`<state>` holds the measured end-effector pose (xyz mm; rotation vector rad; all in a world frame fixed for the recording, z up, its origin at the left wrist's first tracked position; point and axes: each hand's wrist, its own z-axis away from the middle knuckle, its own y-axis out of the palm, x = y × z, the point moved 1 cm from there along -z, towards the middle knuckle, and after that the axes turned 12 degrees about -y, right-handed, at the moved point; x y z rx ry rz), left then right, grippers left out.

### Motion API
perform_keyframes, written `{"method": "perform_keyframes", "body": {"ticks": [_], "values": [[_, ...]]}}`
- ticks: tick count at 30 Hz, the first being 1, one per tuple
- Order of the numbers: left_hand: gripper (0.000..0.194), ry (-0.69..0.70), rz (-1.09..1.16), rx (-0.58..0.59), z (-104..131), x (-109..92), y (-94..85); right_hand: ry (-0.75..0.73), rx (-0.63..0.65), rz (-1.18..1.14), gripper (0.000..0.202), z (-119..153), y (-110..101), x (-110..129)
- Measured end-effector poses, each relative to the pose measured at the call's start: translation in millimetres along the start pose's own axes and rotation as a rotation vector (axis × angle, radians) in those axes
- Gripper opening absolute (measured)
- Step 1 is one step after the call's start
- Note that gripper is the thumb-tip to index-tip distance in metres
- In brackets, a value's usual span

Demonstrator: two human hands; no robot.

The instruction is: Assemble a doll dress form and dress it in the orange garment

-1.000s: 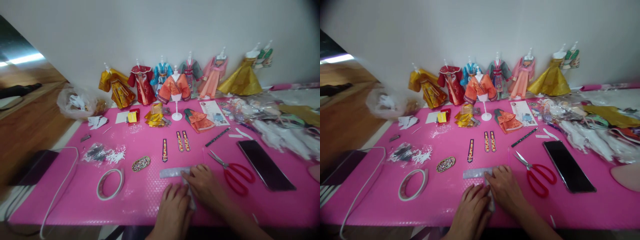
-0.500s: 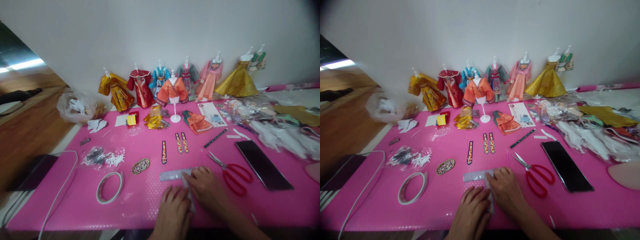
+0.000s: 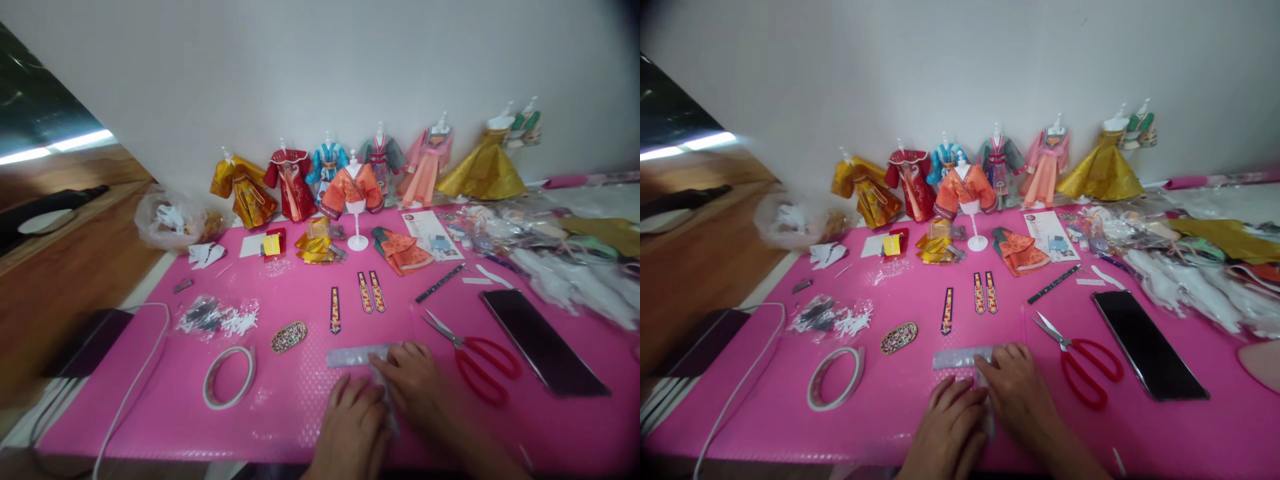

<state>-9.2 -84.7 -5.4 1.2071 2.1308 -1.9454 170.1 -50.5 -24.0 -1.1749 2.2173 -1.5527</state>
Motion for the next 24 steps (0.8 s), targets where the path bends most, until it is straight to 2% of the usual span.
{"method": "perform_keyframes", "body": {"ticks": [3,5,7,10,13,16,20,24], "values": [[0.019,-0.121,0.043,-0.048,-21,12,-22.0,0.018,-0.105,-0.053,0.038,2,-6,2],[0.019,-0.303,-0.003,-0.083,-45,30,-40.4,0.035,-0.155,-0.070,0.038,3,-11,5],[0.020,-0.494,-0.124,-0.056,-72,51,-56.2,0.051,-0.175,-0.088,0.035,5,-15,9],[0.022,-0.578,-0.175,-0.035,-110,76,-66.7,0.061,-0.203,-0.114,0.032,8,-17,16],[0.017,-0.651,-0.211,0.020,-135,87,-59.7,0.063,-0.230,-0.107,0.030,15,-17,17],[0.012,-0.721,-0.212,0.070,-147,88,-46.1,0.031,-0.207,-0.071,0.030,21,-18,13],[0.018,-0.780,-0.121,0.101,-151,90,-33.1,-0.020,-0.214,-0.048,0.032,24,-23,12],[0.016,-0.790,0.099,0.071,-147,95,-27.5,0.115,-0.243,-0.112,0.030,22,-28,18]]}}
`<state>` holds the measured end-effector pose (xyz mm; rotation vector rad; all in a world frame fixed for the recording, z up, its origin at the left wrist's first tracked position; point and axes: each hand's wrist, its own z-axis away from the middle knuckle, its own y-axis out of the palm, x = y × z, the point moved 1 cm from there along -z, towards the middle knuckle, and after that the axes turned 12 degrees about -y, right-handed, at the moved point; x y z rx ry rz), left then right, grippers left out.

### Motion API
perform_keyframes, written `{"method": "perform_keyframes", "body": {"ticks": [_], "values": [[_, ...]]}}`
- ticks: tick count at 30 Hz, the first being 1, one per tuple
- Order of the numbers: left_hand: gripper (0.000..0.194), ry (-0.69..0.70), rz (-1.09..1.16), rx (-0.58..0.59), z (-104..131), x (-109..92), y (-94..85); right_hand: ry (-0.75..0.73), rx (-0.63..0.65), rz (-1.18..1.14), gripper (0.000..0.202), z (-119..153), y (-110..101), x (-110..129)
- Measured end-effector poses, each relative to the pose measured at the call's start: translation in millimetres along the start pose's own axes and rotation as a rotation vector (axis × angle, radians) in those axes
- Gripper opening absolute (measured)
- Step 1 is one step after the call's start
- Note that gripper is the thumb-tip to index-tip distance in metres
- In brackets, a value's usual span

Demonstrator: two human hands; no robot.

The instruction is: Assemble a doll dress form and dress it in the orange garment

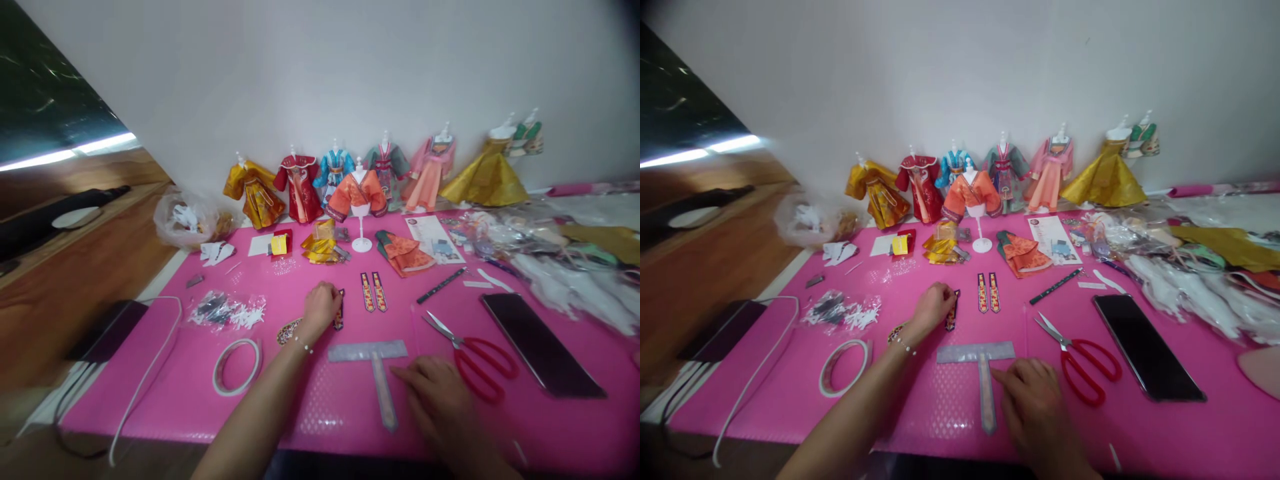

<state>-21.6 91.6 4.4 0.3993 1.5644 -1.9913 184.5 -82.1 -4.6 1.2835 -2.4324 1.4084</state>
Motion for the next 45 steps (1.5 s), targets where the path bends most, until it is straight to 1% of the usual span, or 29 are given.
{"method": "perform_keyframes", "body": {"ticks": [2,4,6,10,12,15,16,18,19,20,23,25,27,29,33,35,36,38,39,42,43,45], "values": [[0.015,0.018,0.155,0.045,5,3,-0.5,0.019,-0.009,-0.033,0.029,-1,-1,0],[0.015,0.047,0.331,0.132,16,4,-3.5,0.031,-0.039,-0.073,0.026,-3,-3,-4],[0.018,0.084,0.506,0.255,32,3,-8.6,0.081,-0.061,-0.153,0.021,-8,-6,-10],[0.036,0.123,0.778,0.508,69,-4,-16.5,0.249,-0.038,-0.407,0.021,-26,-14,-11],[0.042,0.110,0.863,0.595,85,-6,-15.3,0.326,-0.036,-0.532,0.028,-36,-17,-6],[0.044,0.061,0.987,0.720,101,-7,-8.3,0.411,-0.037,-0.679,0.038,-49,-17,1],[0.043,0.038,1.036,0.778,106,-7,-5.6,0.424,-0.045,-0.702,0.037,-52,-16,2],[0.040,-0.003,1.136,0.885,112,-8,-0.9,0.417,-0.063,-0.708,0.025,-57,-15,4],[0.039,-0.018,1.176,0.922,115,-8,0.9,0.398,-0.072,-0.694,0.019,-60,-16,5],[0.038,-0.027,1.206,0.944,117,-8,2.5,0.367,-0.077,-0.669,0.017,-63,-18,6],[0.035,-0.077,1.271,0.990,123,-8,8.3,0.242,-0.058,-0.562,0.021,-72,-27,12],[0.034,-0.112,1.298,0.982,126,-7,13.3,0.150,-0.047,-0.476,0.020,-76,-35,17],[0.035,-0.110,1.320,0.952,129,-5,18.3,0.064,-0.037,-0.389,0.018,-78,-42,22],[0.039,-0.071,1.338,0.940,132,-3,21.8,-0.002,-0.013,-0.300,0.013,-77,-47,25],[0.052,0.078,1.316,0.964,140,2,22.1,-0.063,0.034,-0.156,0.008,-71,-53,23],[0.049,0.102,1.239,0.980,148,4,21.1,-0.087,0.044,-0.109,0.008,-68,-54,19],[0.046,0.078,1.184,0.987,153,7,21.0,-0.101,0.056,-0.093,0.008,-67,-55,17],[0.047,-0.014,1.060,0.998,163,13,22.6,-0.118,0.111,-0.088,0.012,-64,-53,13],[0.047,-0.067,1.005,0.987,169,17,24.2,-0.122,0.155,-0.101,0.014,-63,-51,11],[0.046,-0.186,0.869,0.907,185,36,31.5,-0.128,0.306,-0.189,0.015,-58,-41,8],[0.043,-0.219,0.835,0.886,190,43,34.5,-0.125,0.345,-0.223,0.015,-56,-36,8],[0.037,-0.285,0.784,0.886,198,56,40.2,-0.098,0.392,-0.272,0.015,-54,-26,8]]}}
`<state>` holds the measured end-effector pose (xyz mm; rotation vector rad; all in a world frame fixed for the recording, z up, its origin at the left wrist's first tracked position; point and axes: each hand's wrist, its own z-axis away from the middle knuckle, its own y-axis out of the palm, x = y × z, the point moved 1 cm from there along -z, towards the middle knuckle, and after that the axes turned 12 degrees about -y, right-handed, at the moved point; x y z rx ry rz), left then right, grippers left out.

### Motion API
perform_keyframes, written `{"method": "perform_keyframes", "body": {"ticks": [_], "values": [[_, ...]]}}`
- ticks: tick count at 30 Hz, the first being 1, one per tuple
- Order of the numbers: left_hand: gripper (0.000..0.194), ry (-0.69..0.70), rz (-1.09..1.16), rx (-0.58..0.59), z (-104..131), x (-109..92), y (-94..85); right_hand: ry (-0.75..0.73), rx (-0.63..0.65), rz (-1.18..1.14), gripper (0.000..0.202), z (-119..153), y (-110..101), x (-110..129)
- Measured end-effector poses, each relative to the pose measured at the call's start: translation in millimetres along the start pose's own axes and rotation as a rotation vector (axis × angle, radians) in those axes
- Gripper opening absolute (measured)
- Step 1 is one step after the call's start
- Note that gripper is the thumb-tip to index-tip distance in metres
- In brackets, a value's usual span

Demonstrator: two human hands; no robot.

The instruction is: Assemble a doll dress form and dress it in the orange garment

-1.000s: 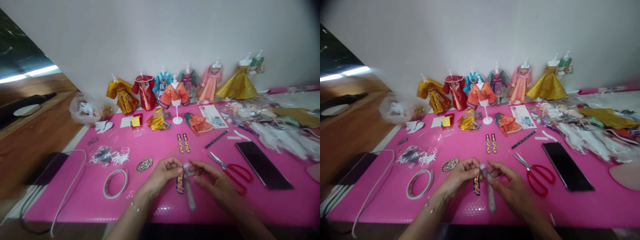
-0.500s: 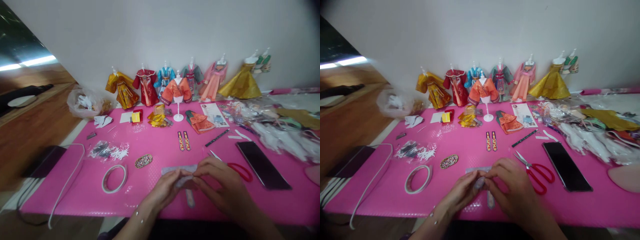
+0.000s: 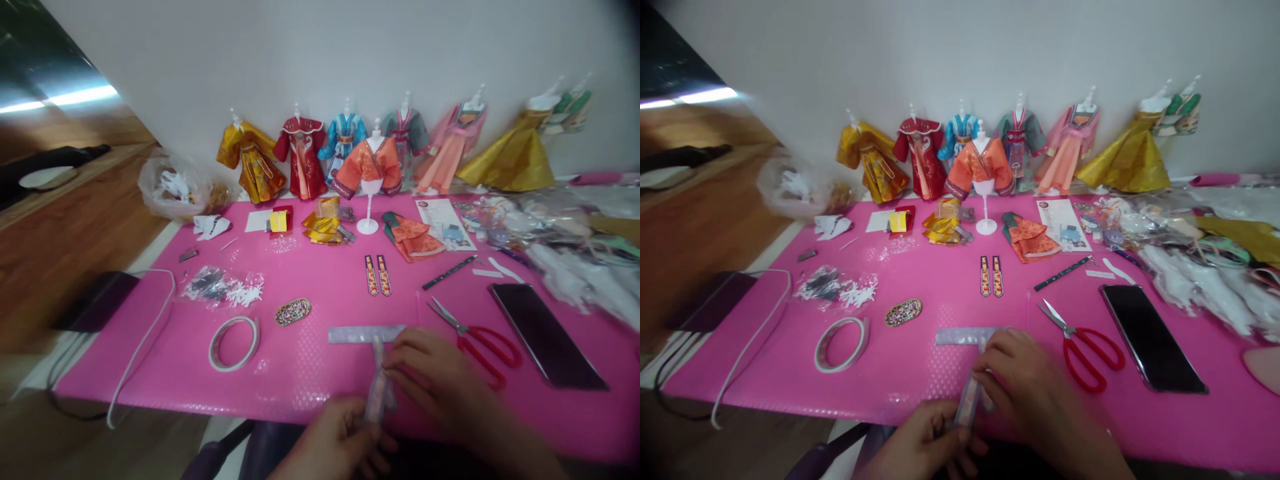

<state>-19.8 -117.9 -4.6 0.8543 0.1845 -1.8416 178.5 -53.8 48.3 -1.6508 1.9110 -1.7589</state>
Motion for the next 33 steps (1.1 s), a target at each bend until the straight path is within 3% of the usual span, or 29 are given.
{"method": "perform_keyframes", "body": {"ticks": [4,8,14,16,21,23,26,33], "values": [[0.026,-0.073,-0.041,-0.006,1,15,-3.4,0.082,0.052,-0.009,0.016,-6,20,-9],[0.023,-0.096,-0.105,-0.033,7,7,-5.3,0.118,0.093,0.042,0.016,-8,33,-21],[0.020,-0.141,-0.580,-0.264,28,-7,-9.9,0.125,0.095,0.066,0.014,-8,36,-32],[0.024,0.011,-0.711,-0.321,29,-11,-8.0,0.127,0.097,0.072,0.015,-9,36,-34],[0.014,0.693,-0.967,-0.526,24,-16,1.0,0.135,0.084,0.088,0.016,-12,40,-40],[0.021,0.829,-1.027,-0.570,20,-13,1.7,0.118,0.054,0.090,0.016,-12,43,-44],[0.028,0.888,-1.118,-0.629,13,-4,-0.9,0.105,0.014,0.097,0.014,-13,45,-49],[0.041,0.835,-1.257,-0.621,4,8,-4.8,0.122,0.021,0.133,0.014,-16,48,-56]]}}
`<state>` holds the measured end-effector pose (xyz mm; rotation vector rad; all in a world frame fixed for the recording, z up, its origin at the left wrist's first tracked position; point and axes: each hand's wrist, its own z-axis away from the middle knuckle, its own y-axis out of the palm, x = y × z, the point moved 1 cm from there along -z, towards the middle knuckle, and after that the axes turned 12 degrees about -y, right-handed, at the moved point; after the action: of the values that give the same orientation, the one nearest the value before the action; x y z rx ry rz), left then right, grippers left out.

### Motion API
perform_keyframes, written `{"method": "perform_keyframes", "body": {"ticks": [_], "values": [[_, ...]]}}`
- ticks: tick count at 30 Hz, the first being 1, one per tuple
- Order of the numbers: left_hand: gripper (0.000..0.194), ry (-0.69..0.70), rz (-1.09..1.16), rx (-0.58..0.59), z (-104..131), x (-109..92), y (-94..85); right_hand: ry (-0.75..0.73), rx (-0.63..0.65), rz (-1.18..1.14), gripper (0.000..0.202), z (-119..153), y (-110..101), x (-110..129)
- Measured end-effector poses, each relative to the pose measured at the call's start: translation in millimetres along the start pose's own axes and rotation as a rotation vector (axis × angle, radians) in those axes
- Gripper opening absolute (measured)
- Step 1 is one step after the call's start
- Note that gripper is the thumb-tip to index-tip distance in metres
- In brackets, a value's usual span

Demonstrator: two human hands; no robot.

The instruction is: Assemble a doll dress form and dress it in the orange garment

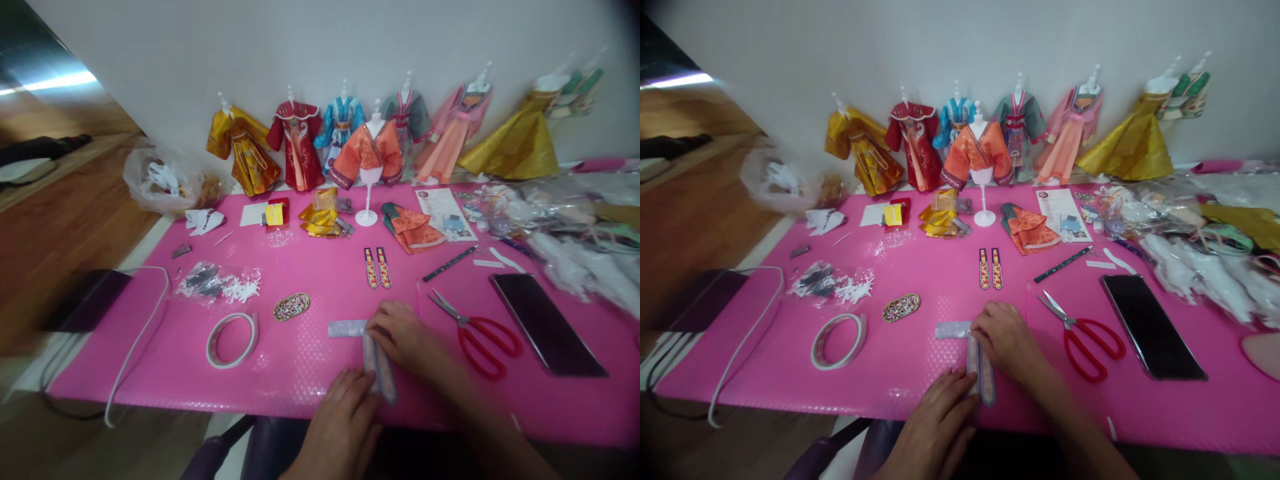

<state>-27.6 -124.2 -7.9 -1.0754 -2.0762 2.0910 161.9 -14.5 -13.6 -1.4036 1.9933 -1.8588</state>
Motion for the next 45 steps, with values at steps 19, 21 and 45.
{"method": "perform_keyframes", "body": {"ticks": [19,21,45], "values": [[0.036,0.021,0.022,0.001,-8,-2,-3.6,-0.002,-0.031,0.024,0.013,-5,4,-4],[0.035,0.021,0.031,-0.002,-9,-3,-3.5,0.000,-0.027,0.025,0.013,-5,3,-4],[0.044,-0.053,-0.157,0.095,-55,15,-10.1,-0.018,-0.105,0.191,0.028,30,-9,14]]}}
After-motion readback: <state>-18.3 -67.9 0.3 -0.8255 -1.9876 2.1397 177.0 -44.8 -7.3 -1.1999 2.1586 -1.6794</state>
